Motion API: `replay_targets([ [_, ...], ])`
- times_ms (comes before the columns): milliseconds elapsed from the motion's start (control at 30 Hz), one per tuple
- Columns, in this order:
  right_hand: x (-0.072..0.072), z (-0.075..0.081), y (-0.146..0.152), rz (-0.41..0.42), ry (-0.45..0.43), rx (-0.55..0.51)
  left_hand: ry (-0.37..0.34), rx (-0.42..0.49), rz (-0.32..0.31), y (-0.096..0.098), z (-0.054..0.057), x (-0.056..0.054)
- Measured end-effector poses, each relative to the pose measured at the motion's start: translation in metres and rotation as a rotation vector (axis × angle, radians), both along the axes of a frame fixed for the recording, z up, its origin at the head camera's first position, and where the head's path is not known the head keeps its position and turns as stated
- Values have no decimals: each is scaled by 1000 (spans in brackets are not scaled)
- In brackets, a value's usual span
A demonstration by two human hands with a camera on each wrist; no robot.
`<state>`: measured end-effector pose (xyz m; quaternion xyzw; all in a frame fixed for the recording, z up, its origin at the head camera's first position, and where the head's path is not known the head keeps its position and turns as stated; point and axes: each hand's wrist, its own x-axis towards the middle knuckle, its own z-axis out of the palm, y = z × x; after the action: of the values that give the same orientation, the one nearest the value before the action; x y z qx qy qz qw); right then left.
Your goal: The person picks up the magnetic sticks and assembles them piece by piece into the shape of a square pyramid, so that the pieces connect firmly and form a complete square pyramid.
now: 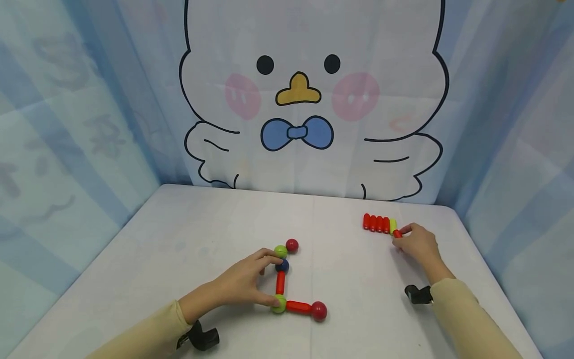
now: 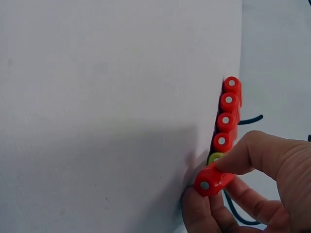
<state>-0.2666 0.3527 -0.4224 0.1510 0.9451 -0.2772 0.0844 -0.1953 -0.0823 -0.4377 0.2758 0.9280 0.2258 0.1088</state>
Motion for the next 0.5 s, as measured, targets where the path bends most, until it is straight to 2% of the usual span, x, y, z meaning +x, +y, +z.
replay_targets([
  [233, 2, 3, -9, 46, -19, -3, -11, -29, -29, 1, 0, -1],
  [500, 2, 1, -13, 67, -21, -3, -25, -39, -30, 2, 3, -1],
])
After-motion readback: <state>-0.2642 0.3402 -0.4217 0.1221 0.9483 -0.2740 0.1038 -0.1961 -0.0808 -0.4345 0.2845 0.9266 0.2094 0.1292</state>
